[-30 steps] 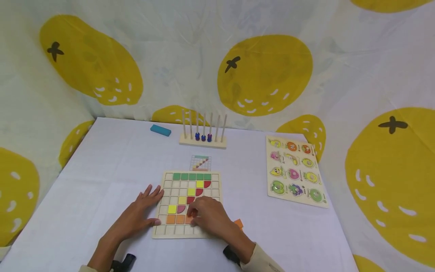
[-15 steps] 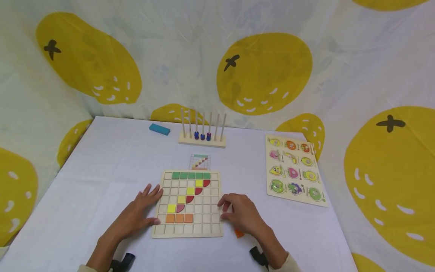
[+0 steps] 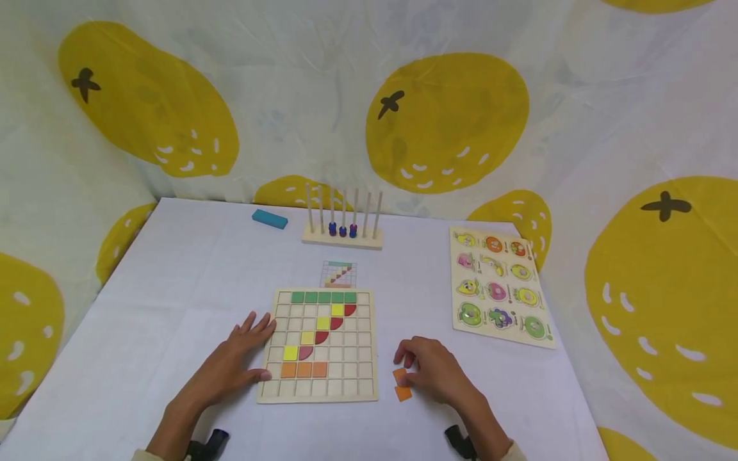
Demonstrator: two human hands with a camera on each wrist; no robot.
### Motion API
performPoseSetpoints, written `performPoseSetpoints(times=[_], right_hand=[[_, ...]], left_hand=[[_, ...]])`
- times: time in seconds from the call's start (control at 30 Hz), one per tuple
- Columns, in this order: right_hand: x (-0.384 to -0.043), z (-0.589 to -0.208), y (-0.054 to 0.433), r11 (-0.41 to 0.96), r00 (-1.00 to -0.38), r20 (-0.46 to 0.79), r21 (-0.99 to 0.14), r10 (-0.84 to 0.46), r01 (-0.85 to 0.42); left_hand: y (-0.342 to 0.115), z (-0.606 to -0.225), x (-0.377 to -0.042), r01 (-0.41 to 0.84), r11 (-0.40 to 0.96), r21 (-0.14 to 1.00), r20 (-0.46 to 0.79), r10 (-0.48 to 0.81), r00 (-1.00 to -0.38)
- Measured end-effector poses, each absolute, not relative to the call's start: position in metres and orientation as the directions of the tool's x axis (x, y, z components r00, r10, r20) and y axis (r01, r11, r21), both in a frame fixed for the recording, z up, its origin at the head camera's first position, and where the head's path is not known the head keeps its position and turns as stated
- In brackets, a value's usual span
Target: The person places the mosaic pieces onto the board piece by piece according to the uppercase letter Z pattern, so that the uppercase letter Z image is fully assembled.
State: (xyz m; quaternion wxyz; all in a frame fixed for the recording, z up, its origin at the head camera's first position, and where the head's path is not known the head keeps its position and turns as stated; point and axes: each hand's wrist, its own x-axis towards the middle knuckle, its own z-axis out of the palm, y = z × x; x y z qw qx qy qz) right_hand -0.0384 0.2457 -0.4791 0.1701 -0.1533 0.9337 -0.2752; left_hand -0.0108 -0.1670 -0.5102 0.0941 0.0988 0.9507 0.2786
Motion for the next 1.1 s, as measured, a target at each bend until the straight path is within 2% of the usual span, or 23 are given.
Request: performPoseSetpoints(times=[0.17,0.37,0.63,0.87,1.1], right_hand=[[-0.042,-0.481,0.243,0.784,-0.891,-0.205,-0.579,-0.405,-0.224],[-0.045,-0.486,0.235,0.802,-0.906,-0.197,-0.560,-0.374,-0.210],[-0.047,-0.481,0.221,0.783,-0.934,-0.117,-0.585,-0.339,-0.211],[-0.044,-0.473,0.188,0.737,-0.931,-0.111,-0.646,-0.347,-0.198],[-0.044,-0.477,0.149,0.729,-0.904,-0.107,-0.633,-0.415,-0.259]], left_hand=[[-0.167,-0.511,-0.012,0.133,0.823,0.553,-0.128,0.242,-0.962],[-0.167,-0.510,-0.011,0.134,0.818,0.560,-0.131,0.247,-0.960],[-0.166,-0.509,-0.010,0.135,0.820,0.556,-0.129,0.245,-0.961],[-0.167,-0.509,-0.010,0.130,0.828,0.546,-0.132,0.238,-0.962],[-0.167,-0.509,-0.010,0.126,0.822,0.555,-0.132,0.236,-0.963]])
